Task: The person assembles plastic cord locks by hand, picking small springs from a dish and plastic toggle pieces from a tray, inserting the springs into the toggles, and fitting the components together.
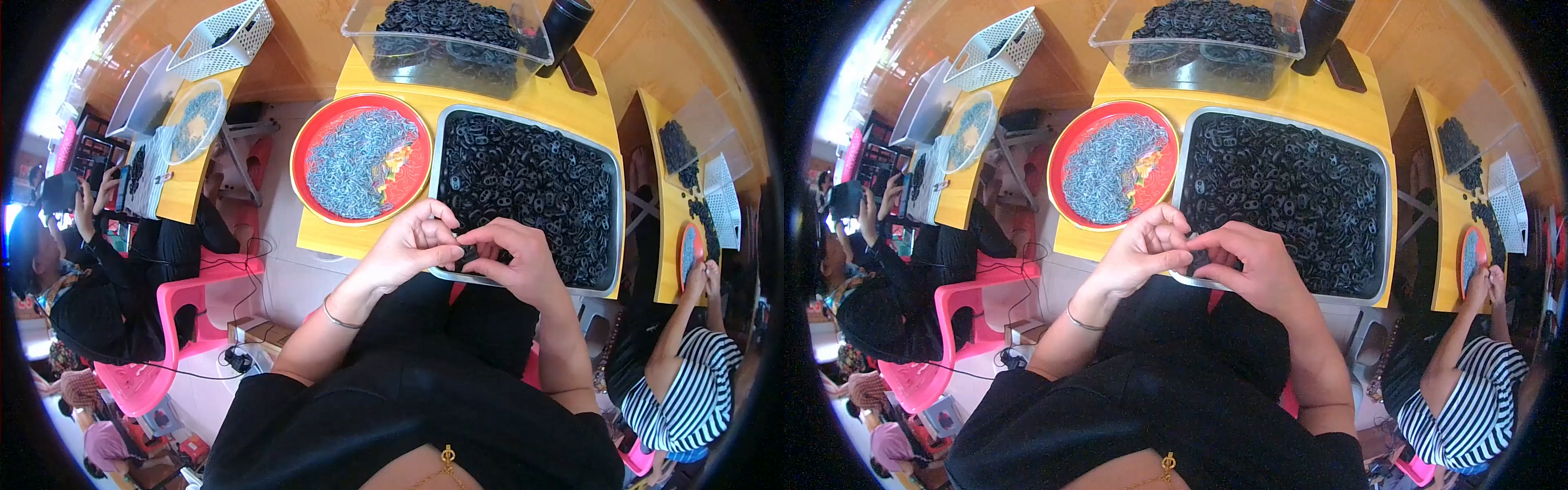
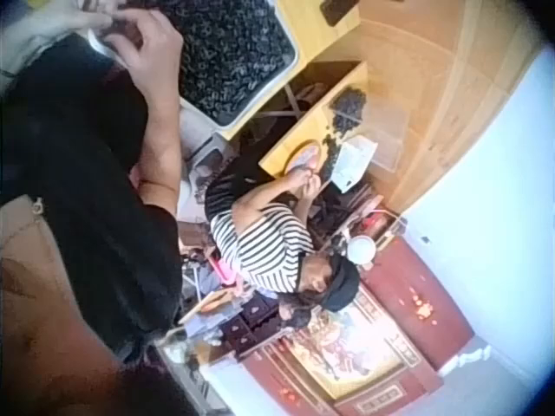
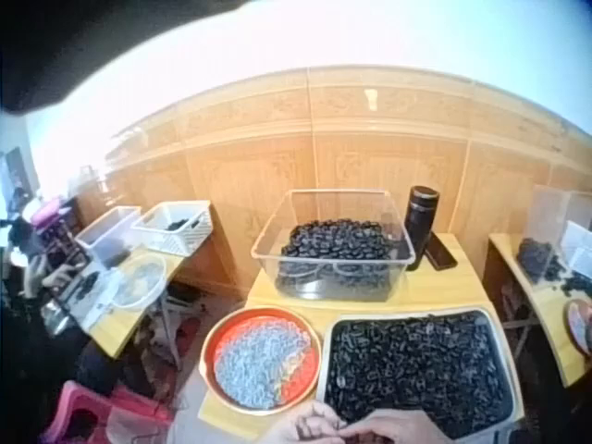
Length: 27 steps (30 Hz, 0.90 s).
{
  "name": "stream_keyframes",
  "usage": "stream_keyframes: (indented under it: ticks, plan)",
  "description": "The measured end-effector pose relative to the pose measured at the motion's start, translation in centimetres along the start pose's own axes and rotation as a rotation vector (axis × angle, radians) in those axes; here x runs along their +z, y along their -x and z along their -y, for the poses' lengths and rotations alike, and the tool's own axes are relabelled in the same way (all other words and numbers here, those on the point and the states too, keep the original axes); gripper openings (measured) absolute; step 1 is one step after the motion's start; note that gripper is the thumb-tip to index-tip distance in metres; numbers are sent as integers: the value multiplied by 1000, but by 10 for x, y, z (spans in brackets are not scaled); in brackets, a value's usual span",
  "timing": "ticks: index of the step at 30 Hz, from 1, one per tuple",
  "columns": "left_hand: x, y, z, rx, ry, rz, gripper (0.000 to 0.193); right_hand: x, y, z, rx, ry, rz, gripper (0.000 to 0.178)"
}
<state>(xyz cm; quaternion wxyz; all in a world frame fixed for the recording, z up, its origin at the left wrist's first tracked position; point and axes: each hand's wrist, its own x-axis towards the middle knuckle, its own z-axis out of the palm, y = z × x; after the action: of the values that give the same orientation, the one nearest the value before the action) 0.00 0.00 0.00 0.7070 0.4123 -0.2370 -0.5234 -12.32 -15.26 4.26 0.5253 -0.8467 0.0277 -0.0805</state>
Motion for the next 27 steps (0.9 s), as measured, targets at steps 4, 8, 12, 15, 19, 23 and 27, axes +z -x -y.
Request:
stream_keyframes:
  ticks: [4,8,12,15,19,23,27]
  plan:
    - [1,2,-2,-40,17,36,27,4,3,0,-14,5,-3,27]
    - [0,1,-2,-70,41,77,28,6,6,-4,-46,28,-25,27]
    - [-1,1,-6,-84,31,71,28,8,5,-4,-57,1,-57,28]
    - [-1,1,-8,-96,40,73,28,7,3,-4,-40,-26,-29,28]
    - [-4,0,-7,-86,39,87,28,6,2,-4,-48,-21,4,30]
    - [-4,-3,-7,-99,41,101,26,4,2,-8,-61,-21,10,33]
    - [-14,-13,-17,-22,-155,69,20,7,9,-16,48,-171,-86,32]
